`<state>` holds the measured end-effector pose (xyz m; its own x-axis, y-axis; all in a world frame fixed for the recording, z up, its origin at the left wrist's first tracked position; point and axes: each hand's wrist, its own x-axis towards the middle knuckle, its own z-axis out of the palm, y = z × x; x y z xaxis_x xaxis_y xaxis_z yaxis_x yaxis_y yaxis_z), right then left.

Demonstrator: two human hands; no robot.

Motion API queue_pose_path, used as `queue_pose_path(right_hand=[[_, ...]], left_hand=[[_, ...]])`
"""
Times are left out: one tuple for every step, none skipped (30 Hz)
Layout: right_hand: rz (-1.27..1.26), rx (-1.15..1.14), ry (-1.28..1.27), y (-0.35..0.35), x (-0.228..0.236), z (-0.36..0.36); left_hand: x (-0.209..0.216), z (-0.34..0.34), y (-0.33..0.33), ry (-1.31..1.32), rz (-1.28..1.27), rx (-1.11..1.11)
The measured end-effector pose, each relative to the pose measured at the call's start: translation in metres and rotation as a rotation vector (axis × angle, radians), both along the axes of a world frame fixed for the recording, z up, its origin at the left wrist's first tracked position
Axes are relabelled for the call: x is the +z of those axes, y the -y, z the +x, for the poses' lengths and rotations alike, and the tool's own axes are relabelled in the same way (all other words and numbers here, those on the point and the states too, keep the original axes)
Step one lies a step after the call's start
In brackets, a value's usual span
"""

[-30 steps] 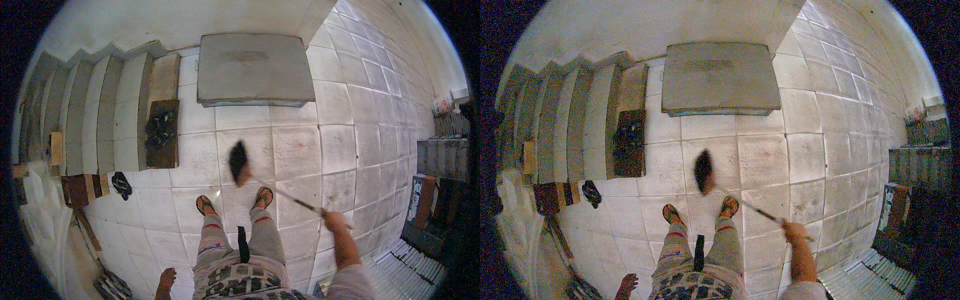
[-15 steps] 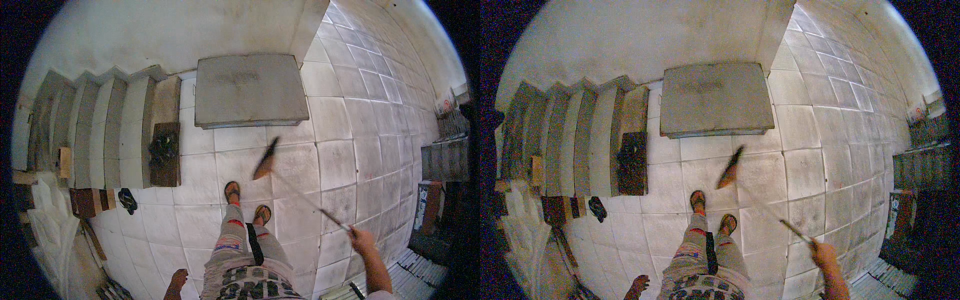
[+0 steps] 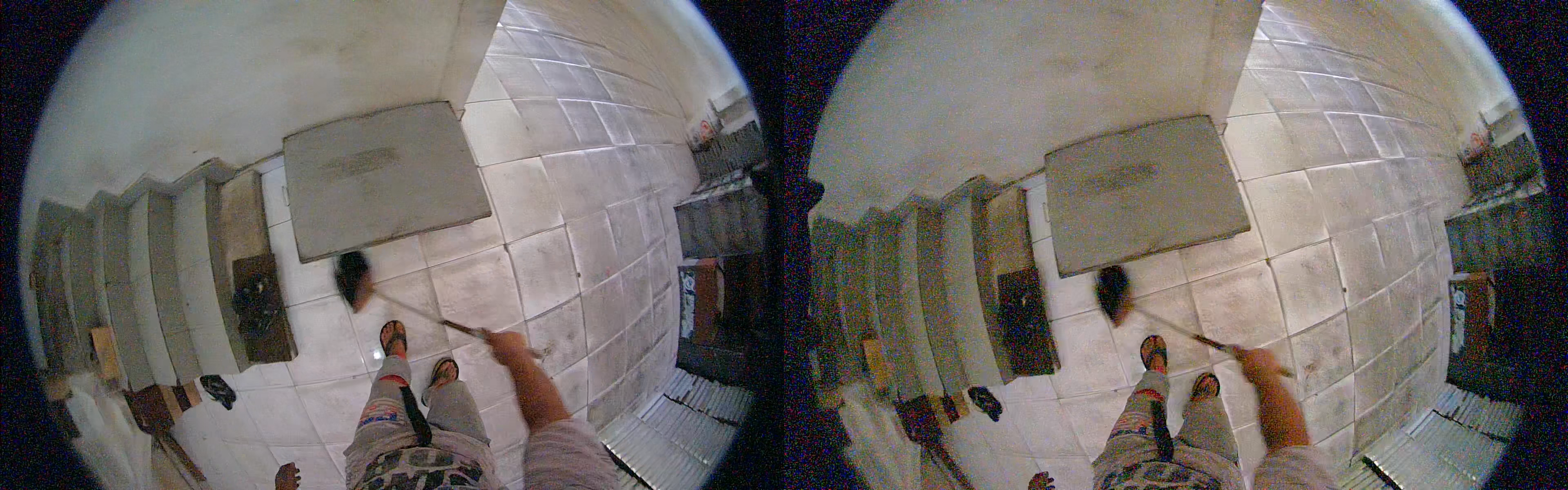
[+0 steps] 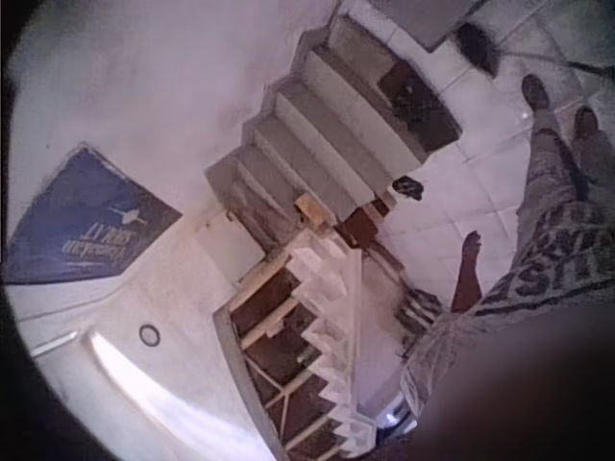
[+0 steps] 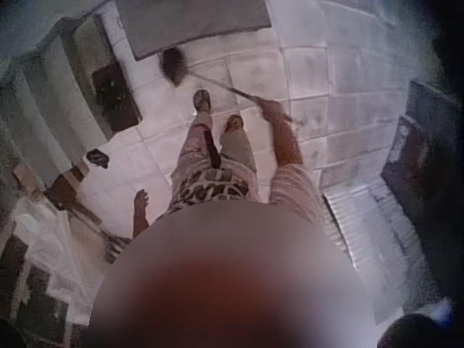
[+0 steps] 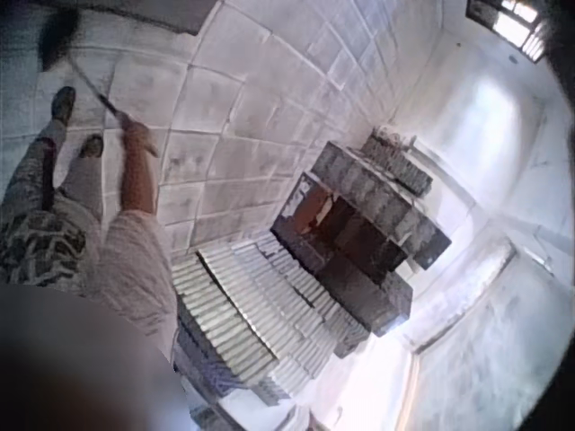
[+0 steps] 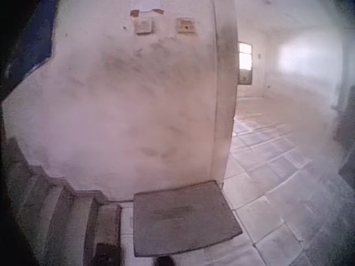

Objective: The person sweeps a tiled floor with a broom, moving debris across the room and up a short flight of stairs. The person navigates around stacked materials and boxes while sweeping.

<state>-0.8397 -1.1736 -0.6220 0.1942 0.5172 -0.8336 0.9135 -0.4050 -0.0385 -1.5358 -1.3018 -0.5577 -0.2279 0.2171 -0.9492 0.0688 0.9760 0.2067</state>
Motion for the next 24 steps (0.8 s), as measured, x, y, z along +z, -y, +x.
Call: queue_pose_path(right_hand=[[0.028, 0.034, 0.106, 0.021, 0.024, 0.04], [-0.023, -0.026, 0.234, 0.037, 0.047, 0.074], [-0.033, -0.061, 0.323, 0.05, 0.069, 0.102], [-0.007, -0.112, 0.384, 0.059, 0.088, 0.124], [-0.027, -0.166, 0.472, 0.064, 0.102, 0.138], [0.01, -0.184, 0.475, 0.065, 0.111, 0.144], [0.012, -0.204, 0.501, 0.069, 0.123, 0.15], [0.095, -0.206, 0.503, 0.071, 0.134, 0.155], [0.163, -0.169, 0.509, 0.076, 0.144, 0.157], [0.086, -0.163, 0.491, 0.084, 0.157, 0.163], [0.059, -0.148, 0.447, 0.093, 0.17, 0.168], [-0.044, -0.14, 0.45, 0.098, 0.177, 0.175], [0.015, -0.142, 0.33, 0.104, 0.182, 0.181], [0.002, -0.154, 0.248, 0.105, 0.178, 0.184], [-0.022, -0.159, 0.166, 0.103, 0.17, 0.185], [0.007, -0.148, 0.076, 0.096, 0.153, 0.184], [0.003, -0.1, 0.018, 0.084, 0.127, 0.181], [0.013, -0.074, -0.024, 0.069, 0.094, 0.175], [0.085, -0.022, -0.079, 0.057, 0.062, 0.171], [0.075, -0.015, -0.066, 0.044, 0.028, 0.165], [0.15, -0.018, -0.13, 0.043, 0.005, 0.175], [0.118, 0.005, -0.059, 0.042, -0.014, 0.186], [0.132, 0.012, -0.066, 0.049, -0.024, 0.207], [0.146, 0.02, -0.069, 0.058, -0.027, 0.23]], left_hand=[[0.0, 0.003, -0.005, -0.029, 0.014, -0.05], [-0.002, 0.01, -0.01, -0.059, 0.027, -0.098], [-0.006, 0.017, -0.017, -0.097, 0.004, -0.153], [-0.015, 0.026, -0.03, -0.116, -0.055, -0.188], [-0.033, 0.039, -0.049, -0.138, -0.108, -0.224], [-0.042, 0.048, -0.066, -0.163, -0.159, -0.263], [-0.047, 0.059, -0.079, -0.176, -0.117, -0.213], [-0.05, 0.067, -0.092, -0.19, -0.094, -0.214], [-0.05, 0.075, -0.102, -0.203, -0.072, -0.209], [-0.049, 0.084, -0.11, -0.219, -0.052, -0.208], [-0.043, 0.093, -0.115, -0.184, -0.016, -0.198], [-0.037, 0.103, -0.118, -0.126, 0.03, -0.249], [-0.027, 0.113, -0.118, -0.068, 0.07, -0.301], [-0.018, 0.126, -0.121, -0.013, 0.112, -0.353], [-0.012, 0.142, -0.125, 0.067, 0.12, -0.375], [-0.009, 0.163, -0.13, 0.001, 0.067, -0.396], [-0.005, 0.186, -0.132, -0.068, 0.014, -0.414], [0.002, 0.209, -0.134, -0.139, -0.044, -0.431], [0.008, 0.233, -0.137, -0.146, -0.059, -0.463], [0.016, 0.254, -0.137, -0.157, -0.064, -0.46], [0.025, 0.274, -0.137, -0.17, -0.068, -0.46], [0.033, 0.29, -0.138, -0.19, -0.07, -0.46], [0.048, 0.3, -0.136, -0.08, -0.003, -0.409], [0.059, 0.308, -0.133, -0.135, -0.045, -0.427]])
